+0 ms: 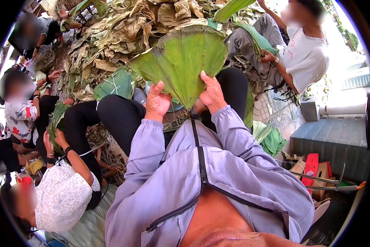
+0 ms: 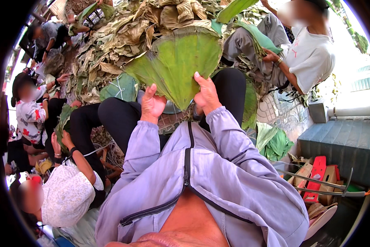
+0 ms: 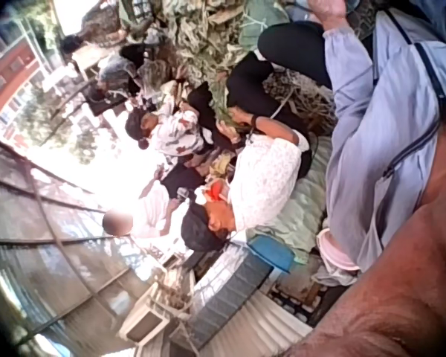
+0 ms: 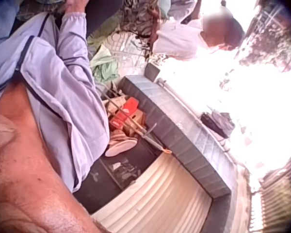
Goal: The person bundles large green leaves together by hand, using a white string to tie them into stacks while sitting on the ground.
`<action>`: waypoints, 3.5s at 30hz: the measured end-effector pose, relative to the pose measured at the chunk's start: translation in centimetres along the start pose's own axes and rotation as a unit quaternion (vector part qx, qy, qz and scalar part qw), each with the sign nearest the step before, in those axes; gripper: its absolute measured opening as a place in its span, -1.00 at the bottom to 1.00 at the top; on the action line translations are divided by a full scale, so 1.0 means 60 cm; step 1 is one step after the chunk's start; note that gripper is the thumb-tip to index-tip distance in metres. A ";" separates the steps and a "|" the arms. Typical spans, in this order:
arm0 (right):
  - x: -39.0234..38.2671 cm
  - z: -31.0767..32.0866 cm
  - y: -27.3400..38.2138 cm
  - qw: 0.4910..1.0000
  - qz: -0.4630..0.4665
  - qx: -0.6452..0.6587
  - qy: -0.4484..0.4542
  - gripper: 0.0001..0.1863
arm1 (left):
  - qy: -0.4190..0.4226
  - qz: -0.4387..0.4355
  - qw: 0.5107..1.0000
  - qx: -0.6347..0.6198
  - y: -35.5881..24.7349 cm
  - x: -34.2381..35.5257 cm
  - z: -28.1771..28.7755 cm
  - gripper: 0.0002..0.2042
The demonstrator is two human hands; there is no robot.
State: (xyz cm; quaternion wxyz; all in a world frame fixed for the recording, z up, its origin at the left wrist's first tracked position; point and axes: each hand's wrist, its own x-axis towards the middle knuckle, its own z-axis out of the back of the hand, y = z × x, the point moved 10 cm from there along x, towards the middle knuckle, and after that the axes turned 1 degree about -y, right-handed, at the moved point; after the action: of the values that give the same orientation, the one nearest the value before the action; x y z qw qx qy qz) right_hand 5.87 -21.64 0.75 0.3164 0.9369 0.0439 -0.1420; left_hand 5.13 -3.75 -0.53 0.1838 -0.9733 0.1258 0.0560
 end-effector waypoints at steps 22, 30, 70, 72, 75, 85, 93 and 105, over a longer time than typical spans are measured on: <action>0.034 0.006 0.129 0.973 0.125 -0.192 -0.010 -0.83 | -0.134 -0.111 0.953 0.248 -0.061 -0.088 0.063 -0.55; 0.041 -0.023 0.138 0.960 0.166 -0.226 -0.013 -0.86 | -0.078 -0.038 0.994 0.061 -0.032 -0.087 0.005 -0.49; 0.082 0.023 0.206 0.907 0.257 -0.305 -0.136 -0.87 | -0.137 -0.210 0.895 0.369 -0.040 -0.089 0.004 -0.49; 0.083 0.045 0.253 0.903 0.279 -0.271 -0.186 -0.88 | -0.155 -0.183 0.910 0.339 -0.054 -0.097 0.011 -0.57; 0.083 0.032 0.340 0.891 0.322 -0.278 -0.160 -0.86 | -0.182 -0.178 0.911 0.323 -0.098 -0.117 0.041 -0.66; 0.097 -0.041 0.189 0.923 0.124 -0.363 -0.008 -0.76 | -0.180 -0.184 0.897 0.359 -0.105 -0.115 0.034 -0.66; 0.119 -0.070 0.132 0.893 0.063 -0.443 0.042 -0.81 | -0.165 -0.180 0.889 0.387 -0.109 -0.123 0.017 -0.65; 0.172 -0.103 0.318 0.548 0.381 -0.740 -0.081 -0.79 | -0.154 -0.142 0.957 0.200 -0.070 -0.107 0.029 -0.54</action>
State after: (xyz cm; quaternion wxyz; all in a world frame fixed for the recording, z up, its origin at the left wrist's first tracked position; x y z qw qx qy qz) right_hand 20.51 -33.14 13.48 0.9246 0.2849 -0.2531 -0.0006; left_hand -0.01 2.14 0.31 0.3978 -0.9041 -0.0345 0.1525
